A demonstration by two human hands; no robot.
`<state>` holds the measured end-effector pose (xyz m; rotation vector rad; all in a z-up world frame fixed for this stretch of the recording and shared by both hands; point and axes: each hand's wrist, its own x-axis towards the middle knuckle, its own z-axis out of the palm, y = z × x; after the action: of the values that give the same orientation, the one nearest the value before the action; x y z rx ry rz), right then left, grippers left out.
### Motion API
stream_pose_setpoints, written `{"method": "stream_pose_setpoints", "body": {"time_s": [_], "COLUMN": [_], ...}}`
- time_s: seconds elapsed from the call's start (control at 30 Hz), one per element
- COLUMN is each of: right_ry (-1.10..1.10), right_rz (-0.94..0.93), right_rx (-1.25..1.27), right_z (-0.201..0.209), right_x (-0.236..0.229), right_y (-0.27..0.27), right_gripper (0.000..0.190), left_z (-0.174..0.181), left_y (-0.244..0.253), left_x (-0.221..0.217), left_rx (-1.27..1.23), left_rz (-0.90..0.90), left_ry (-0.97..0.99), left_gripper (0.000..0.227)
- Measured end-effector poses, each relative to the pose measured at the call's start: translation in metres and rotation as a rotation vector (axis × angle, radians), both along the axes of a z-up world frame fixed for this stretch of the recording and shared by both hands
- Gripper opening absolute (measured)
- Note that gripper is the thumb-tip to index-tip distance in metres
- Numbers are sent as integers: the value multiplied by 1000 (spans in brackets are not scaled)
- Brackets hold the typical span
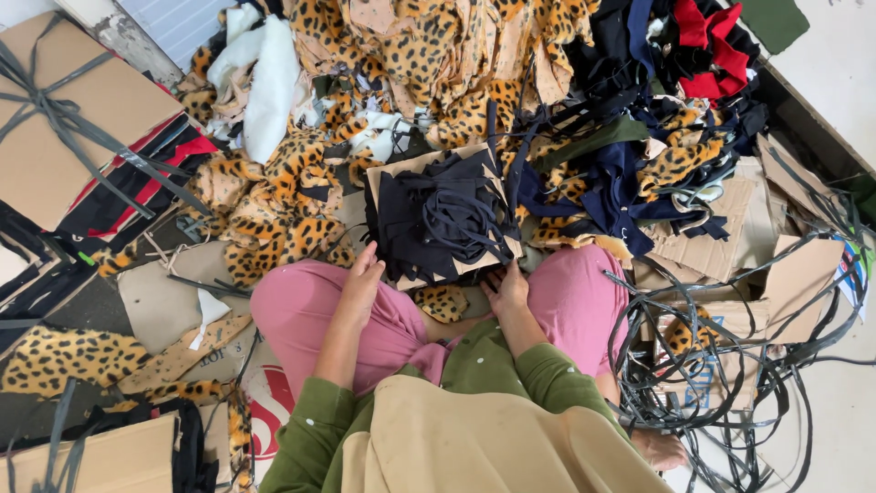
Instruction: The person gathers black fabric strips by hand from a pile of textile remnants and stacks them onto a piece of cardboard resting on their lap.
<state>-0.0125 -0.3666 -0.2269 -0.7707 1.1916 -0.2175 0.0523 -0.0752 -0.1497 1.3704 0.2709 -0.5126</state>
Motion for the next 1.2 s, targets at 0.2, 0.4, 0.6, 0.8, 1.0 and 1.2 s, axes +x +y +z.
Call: {"method": "stream_pose_setpoints", "body": {"time_s": [0.2,0.4,0.6,0.8,1.0,1.2], "right_ry": [52,62,-23,125,217,192], "right_rz": [-29,-58,-36,107,375,485], "right_rx": [0,0,-226,-479,-704,-734], "right_z": [0,14,103,22,46,30], "right_x": [5,6,9,2,-2,-6], "right_y": [-2,1,35,3,-5,-23], "right_gripper": [55,61,51,20,30,32], "left_z": [-1,8,-8,2,-2,7], "left_y": [0,1,-2,-4,-5,-4], "left_x": [1,2,5,7,3,2], "left_rx": [-4,30,59,126,137,180], "left_rz": [4,-9,-31,-96,-122,-100], "left_ry": [14,40,58,70,40,15], "left_gripper": [62,62,62,61,62,61]}}
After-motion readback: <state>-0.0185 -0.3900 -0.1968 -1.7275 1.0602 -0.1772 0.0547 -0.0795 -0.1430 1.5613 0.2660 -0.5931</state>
